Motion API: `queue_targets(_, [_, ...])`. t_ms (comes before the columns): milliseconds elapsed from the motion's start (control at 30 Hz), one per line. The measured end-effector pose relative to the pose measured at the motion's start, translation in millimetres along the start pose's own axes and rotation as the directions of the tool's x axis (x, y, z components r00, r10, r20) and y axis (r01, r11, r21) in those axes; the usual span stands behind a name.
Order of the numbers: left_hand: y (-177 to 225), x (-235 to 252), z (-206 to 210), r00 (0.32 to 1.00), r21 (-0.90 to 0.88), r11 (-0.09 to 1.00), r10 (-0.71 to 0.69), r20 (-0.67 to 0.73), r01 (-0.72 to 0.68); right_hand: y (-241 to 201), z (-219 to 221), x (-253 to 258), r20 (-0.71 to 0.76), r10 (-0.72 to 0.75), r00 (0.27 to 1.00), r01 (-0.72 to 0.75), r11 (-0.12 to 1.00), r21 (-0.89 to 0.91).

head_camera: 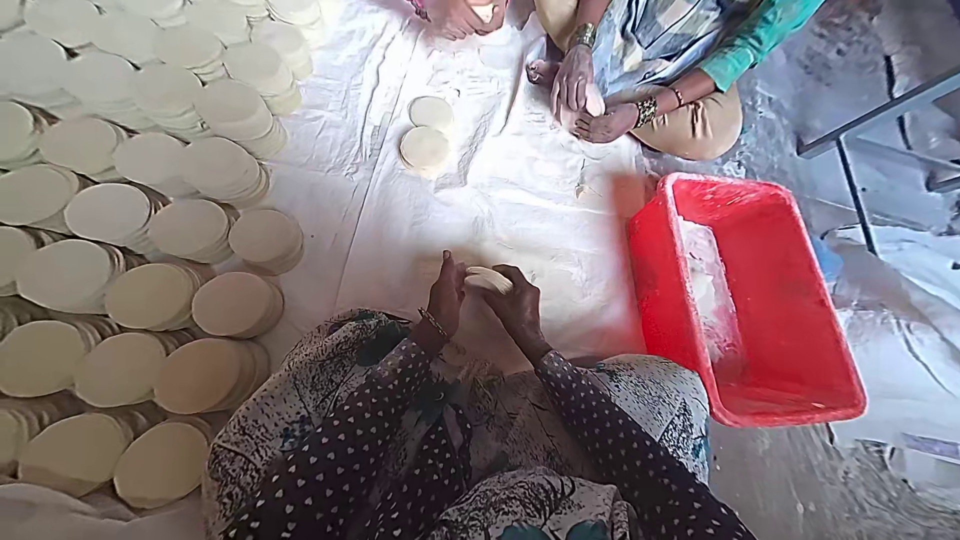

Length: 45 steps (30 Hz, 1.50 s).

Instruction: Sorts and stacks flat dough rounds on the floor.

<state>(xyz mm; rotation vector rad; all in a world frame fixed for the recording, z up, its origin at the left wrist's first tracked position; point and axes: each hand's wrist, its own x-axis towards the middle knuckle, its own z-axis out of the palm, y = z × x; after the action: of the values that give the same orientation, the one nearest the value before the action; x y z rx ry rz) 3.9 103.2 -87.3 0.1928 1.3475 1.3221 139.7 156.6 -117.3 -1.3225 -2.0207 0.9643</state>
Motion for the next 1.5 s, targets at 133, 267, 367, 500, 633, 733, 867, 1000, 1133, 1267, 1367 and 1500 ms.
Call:
queue_targets(133, [0,-1,3,1.0,0.017,1.0,0.021,-0.021,-0.02,0,7,5,0.012,0.02,1.0,-0.019,1.0,-0.023])
queue_targets(267, [2,-3,-1,0.999,0.052,0.997,0.048,0.024,-0.049,0,5,2,0.009,0.007,1.0,-0.007,1.0,-0.004])
queue_targets(367, [1,-5,1,0.999,0.07,0.996,0.049,0.012,-0.05,1,9,5,0.039,0.014,0.999,-0.011,0.998,-0.063])
queue_targets(500, [6,-3,-2,0.999,0.019,0.999,0.037,-0.036,-0.037,-3,3,2,-0.02,0.033,0.999,-0.033,0.999,-0.012])
queue_targets(633, [5,-5,1,0.999,0.027,0.999,0.02,-0.048,-0.018,-4,5,7,0.067,0.055,0.996,-0.05,0.996,-0.076])
queue_targets(733, [5,1,-3,0.996,0.004,1.0,0.013,-0.084,-0.013,-3,-1,7,-0.014,0.047,0.999,-0.046,0.998,0.041])
queue_targets(867, [1,-2,4,0.999,0.009,1.0,-0.001,-0.049,0.001,2,3,14,0.111,0.166,0.98,-0.156,0.984,-0.091])
queue_targets(1000, [2,2,-2,0.997,0.015,1.0,0.009,-0.071,-0.008,7,-1,13,0.027,0.018,0.999,-0.02,0.996,0.085])
queue_targets(1133, [-3,2,2,0.999,0.054,0.998,-0.021,-0.044,0.023,0,2,27,0.161,0.19,0.969,-0.173,0.979,-0.11])
queue_targets(1267, [2,6,-3,0.998,0.02,1.0,0.001,-0.067,0.001,7,-2,19,0.043,-0.026,0.999,0.022,0.996,0.091])
queue_targets(1367, [-5,3,1,0.999,0.05,0.999,-0.02,-0.04,0.022,0,-2,16,0.155,0.064,0.986,-0.046,0.992,-0.118])
queue_targets(1500, [6,0,-3,0.996,0.026,1.0,0.016,-0.086,-0.014,-4,-2,25,0.194,-0.018,0.981,0.018,1.0,0.004])
